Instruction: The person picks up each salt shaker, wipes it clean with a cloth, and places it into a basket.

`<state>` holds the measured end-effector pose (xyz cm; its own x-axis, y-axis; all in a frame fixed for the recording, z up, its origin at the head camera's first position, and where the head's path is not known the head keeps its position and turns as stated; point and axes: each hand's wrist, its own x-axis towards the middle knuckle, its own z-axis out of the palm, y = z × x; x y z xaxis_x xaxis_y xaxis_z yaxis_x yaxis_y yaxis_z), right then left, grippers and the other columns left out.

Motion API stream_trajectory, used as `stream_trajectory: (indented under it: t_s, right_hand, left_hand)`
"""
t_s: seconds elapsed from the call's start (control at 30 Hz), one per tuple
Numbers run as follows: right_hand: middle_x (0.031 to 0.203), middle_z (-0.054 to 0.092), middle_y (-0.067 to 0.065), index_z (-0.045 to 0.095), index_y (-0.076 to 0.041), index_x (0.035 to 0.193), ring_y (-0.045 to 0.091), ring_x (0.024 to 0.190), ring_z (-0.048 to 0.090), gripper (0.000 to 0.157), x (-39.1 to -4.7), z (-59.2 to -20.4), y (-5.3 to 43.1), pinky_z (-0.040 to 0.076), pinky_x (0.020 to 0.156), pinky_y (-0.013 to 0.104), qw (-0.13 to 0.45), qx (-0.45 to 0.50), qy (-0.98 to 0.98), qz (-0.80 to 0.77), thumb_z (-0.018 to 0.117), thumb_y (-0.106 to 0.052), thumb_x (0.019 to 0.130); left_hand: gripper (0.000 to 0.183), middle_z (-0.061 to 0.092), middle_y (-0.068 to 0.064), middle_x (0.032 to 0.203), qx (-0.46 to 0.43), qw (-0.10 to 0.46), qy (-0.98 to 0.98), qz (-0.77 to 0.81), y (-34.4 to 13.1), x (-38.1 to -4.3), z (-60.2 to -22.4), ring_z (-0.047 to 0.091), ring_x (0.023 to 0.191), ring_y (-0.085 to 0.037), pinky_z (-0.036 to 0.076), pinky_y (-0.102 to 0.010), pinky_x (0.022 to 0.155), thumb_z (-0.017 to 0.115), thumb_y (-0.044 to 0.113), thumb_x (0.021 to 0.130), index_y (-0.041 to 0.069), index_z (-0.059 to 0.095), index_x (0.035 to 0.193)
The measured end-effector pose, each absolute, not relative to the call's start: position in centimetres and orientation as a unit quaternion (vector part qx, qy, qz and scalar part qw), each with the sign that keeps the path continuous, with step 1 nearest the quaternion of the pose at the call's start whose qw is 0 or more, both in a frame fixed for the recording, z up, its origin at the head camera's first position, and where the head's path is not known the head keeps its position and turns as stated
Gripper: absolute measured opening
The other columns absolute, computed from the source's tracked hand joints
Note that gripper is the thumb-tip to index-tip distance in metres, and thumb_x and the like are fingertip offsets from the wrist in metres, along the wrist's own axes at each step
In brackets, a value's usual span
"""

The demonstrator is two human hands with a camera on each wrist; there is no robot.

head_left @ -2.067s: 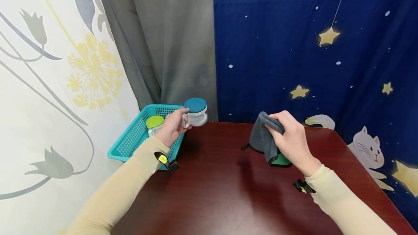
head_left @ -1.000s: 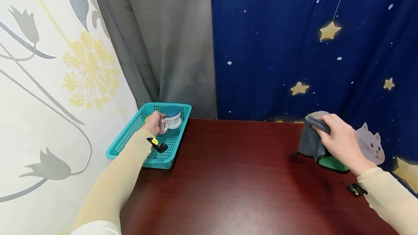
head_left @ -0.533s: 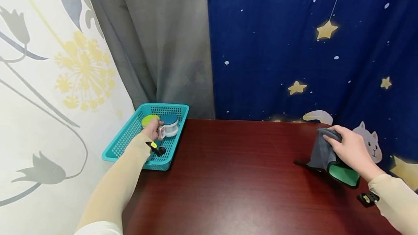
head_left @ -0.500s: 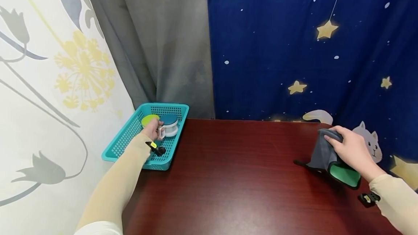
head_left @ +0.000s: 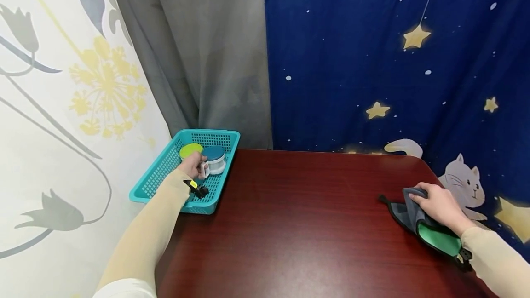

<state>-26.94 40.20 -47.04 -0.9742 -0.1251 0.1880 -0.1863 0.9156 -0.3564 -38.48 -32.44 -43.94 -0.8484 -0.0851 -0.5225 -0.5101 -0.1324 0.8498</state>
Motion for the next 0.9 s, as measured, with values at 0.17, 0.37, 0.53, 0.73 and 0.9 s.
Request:
stream_trajectory:
  t_s: [0.17, 0.37, 0.53, 0.73, 0.9]
  right_hand:
    - [0.096, 0.068, 0.018, 0.068, -0.002, 0.109, 0.027, 0.074, 0.058, 0.031, -27.5, -48.5, 40.2, 0.043, 0.060, 0.038, 0.072, 0.075, -0.978, 0.183, 0.072, -0.028, 0.093]
    - [0.105, 0.066, 0.028, 0.064, 0.001, 0.120, 0.031, 0.076, 0.060, 0.043, -28.0, -49.7, 40.0, 0.046, 0.056, 0.042, 0.056, 0.059, -0.984, 0.158, 0.070, -0.032, 0.093]
    - [0.109, 0.063, 0.031, 0.061, 0.004, 0.121, 0.039, 0.083, 0.063, 0.045, -28.5, -51.4, 39.9, 0.051, 0.063, 0.057, 0.058, 0.066, -0.988, 0.124, 0.068, -0.031, 0.094]
    - [0.100, 0.061, 0.026, 0.058, 0.001, 0.115, 0.041, 0.081, 0.061, 0.037, -29.0, -52.8, 39.1, 0.051, 0.063, 0.060, 0.087, 0.077, -0.989, 0.092, 0.067, -0.029, 0.093]
    - [0.103, 0.059, 0.028, 0.057, 0.002, 0.118, 0.042, 0.083, 0.060, 0.041, -29.1, -52.0, 39.0, 0.049, 0.062, 0.061, 0.079, 0.073, -0.989, 0.097, 0.067, -0.030, 0.094]
  left_hand:
    - [0.015, 0.049, -0.011, 0.089, -0.237, 0.152, 0.652, 0.704, -32.7, -38.5, -43.9, 0.042, 0.068, -0.020, 0.032, -0.030, 0.055, 0.035, 0.017, 0.109, 0.006, 0.044, 0.116]
    - [0.026, 0.051, -0.013, 0.099, -0.234, 0.137, 0.660, 0.700, -32.5, -38.0, -44.0, 0.046, 0.072, -0.020, 0.034, -0.029, 0.057, 0.036, 0.014, 0.108, 0.004, 0.044, 0.130]
    - [0.032, 0.050, -0.014, 0.106, -0.233, 0.124, 0.667, 0.697, -32.5, -37.5, -44.6, 0.050, 0.075, -0.020, 0.037, -0.029, 0.061, 0.036, 0.010, 0.106, 0.001, 0.043, 0.136]
    - [0.034, 0.049, -0.012, 0.106, -0.255, 0.089, 0.680, 0.682, -32.5, -37.1, -44.8, 0.051, 0.084, -0.022, 0.045, -0.034, 0.079, 0.042, 0.009, 0.104, -0.001, 0.044, 0.137]
    - [0.011, 0.042, -0.010, 0.099, -0.279, 0.049, 0.690, 0.666, -32.2, -36.8, -44.4, 0.043, 0.082, -0.024, 0.041, -0.038, 0.077, 0.046, 0.011, 0.101, 0.004, 0.044, 0.110]
